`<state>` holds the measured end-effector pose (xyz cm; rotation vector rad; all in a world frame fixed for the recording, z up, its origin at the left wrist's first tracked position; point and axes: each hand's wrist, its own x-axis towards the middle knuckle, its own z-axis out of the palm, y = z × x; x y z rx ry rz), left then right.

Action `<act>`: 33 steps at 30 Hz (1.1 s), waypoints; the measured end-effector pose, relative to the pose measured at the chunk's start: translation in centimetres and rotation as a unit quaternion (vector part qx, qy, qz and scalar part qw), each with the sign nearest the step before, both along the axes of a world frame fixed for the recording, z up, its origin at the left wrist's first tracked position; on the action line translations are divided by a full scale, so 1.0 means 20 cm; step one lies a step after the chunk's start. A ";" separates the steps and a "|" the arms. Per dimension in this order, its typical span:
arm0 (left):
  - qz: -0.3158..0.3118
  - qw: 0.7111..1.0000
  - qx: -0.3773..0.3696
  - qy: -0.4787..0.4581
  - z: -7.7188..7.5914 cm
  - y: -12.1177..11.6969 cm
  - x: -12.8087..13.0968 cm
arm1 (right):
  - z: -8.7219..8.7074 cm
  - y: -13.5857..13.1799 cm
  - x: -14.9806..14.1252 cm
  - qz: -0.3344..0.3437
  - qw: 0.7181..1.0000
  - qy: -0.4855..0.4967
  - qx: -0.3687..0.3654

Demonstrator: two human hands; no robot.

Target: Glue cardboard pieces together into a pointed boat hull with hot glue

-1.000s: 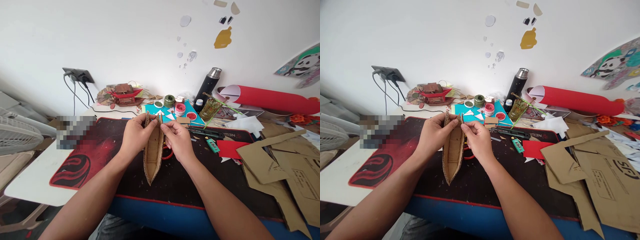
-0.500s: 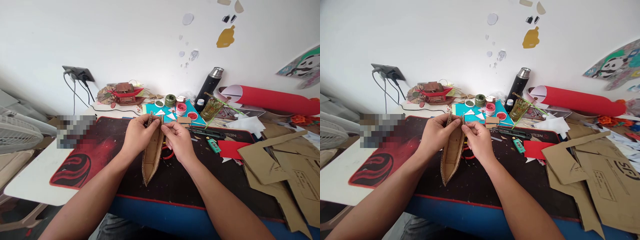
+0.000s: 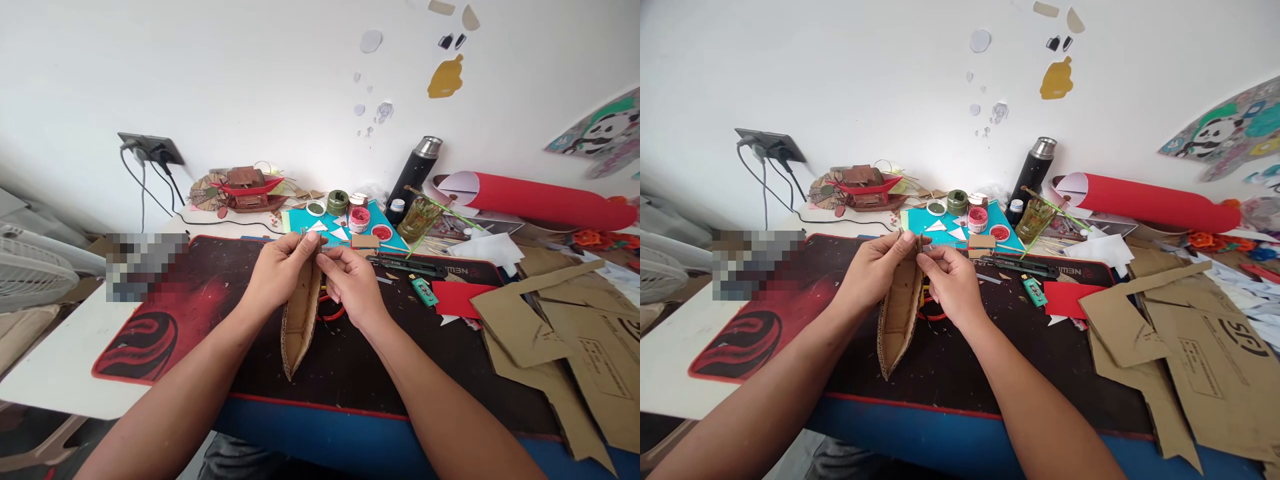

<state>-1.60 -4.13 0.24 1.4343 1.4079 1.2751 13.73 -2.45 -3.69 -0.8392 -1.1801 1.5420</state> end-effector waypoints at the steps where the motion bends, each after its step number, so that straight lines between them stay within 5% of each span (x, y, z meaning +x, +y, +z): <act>1: -0.005 1.000 -0.004 -0.013 0.00 0.00 0.00 | 0.00 0.00 0.00 0.000 1.000 0.001 -0.003; 19: -0.122 0.943 -0.150 -0.272 -0.01 0.06 -0.06 | 0.03 0.03 0.02 -0.003 0.999 0.003 -0.050; 33: -0.155 0.942 -0.140 -0.263 -0.01 0.05 -0.08 | 0.04 0.02 0.01 0.023 0.995 0.041 -0.092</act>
